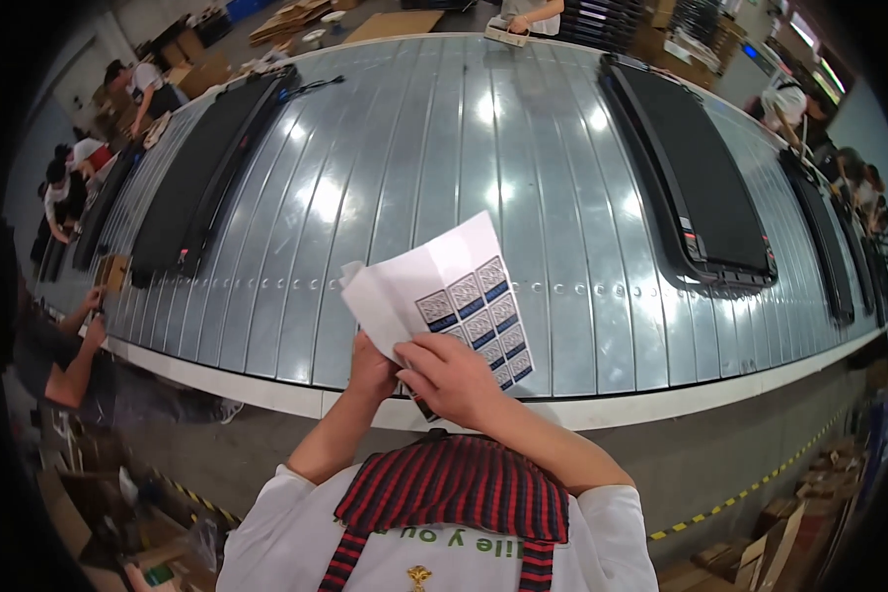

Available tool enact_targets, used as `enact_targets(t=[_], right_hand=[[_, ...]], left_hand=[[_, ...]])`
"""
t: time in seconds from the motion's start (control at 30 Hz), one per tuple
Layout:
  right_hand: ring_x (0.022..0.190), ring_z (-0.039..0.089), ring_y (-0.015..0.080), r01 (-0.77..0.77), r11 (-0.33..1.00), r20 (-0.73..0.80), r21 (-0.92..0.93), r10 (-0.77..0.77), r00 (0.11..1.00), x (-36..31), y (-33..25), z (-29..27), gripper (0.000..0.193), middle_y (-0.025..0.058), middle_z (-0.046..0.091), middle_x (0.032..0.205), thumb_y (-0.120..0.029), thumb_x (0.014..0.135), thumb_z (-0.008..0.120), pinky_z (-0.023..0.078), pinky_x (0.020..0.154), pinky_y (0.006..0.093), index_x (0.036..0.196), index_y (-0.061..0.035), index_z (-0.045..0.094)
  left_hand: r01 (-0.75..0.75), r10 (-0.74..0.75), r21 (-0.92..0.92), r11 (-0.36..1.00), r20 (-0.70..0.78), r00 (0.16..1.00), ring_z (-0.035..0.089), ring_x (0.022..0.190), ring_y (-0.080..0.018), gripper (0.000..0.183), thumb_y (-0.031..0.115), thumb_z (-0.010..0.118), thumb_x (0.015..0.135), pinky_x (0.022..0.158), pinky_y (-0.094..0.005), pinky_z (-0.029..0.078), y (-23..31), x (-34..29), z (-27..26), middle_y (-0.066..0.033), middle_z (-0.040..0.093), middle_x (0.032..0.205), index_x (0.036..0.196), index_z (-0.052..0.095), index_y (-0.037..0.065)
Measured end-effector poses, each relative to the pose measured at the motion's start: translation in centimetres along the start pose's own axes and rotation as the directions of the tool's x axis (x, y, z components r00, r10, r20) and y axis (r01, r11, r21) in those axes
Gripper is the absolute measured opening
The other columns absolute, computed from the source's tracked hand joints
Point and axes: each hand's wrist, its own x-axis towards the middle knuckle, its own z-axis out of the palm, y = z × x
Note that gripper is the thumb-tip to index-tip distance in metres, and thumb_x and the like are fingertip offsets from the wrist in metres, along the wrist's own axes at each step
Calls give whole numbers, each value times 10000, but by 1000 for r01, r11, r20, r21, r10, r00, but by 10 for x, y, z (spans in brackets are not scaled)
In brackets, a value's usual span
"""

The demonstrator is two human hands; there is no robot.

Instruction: Applying warning and informational stickers to treadmills on a factory assembly line.

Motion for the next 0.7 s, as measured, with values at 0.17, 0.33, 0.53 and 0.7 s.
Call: enact_targets(t=[0.17, 0.33, 0.53, 0.7], right_hand=[[727, 622, 200, -241, 931, 77, 274, 229, 970, 9, 14, -12, 266, 121, 617, 879, -148, 817, 637, 500, 638, 302, 1048, -30, 578], [535, 532, 126, -342, 844, -5, 413, 377, 926, 34, 38, -4, 115, 94, 574, 615, -101, 846, 589, 422, 510, 263, 892, 4, 596], [524, 540, 215, -244, 912, 104, 329, 222, 969, 69, 56, -13, 86, 132, 553, 611, -92, 841, 569, 427, 518, 301, 857, -7, 571], [533, 540, 255, -271, 907, 229, 322, 203, 952, 92, 71, -19, 90, 135, 554, 614, -95, 831, 568, 428, 522, 315, 814, -9, 550]], left_hand=[[56, -56, -21, 998, -29, 998, 606, 798, -121, 318, 296, 534, 916, 718, -261, 493, 8, 2, 4, -62, 632, 928, 1018, 582, -1], [-7, 7, 14, 1000, -6, 1000, 596, 862, -124, 382, 317, 541, 909, 768, -262, 482, 27, 6, 10, -75, 628, 981, 1069, 560, -30], [-101, 113, 111, 989, -103, 988, 581, 879, -121, 472, 386, 509, 914, 787, -267, 469, 50, 31, 7, -90, 621, 995, 1090, 539, -51], [-165, 181, 142, 976, -108, 977, 583, 855, -115, 473, 390, 529, 903, 763, -257, 471, 56, 46, 16, -76, 623, 981, 1083, 547, -47]])
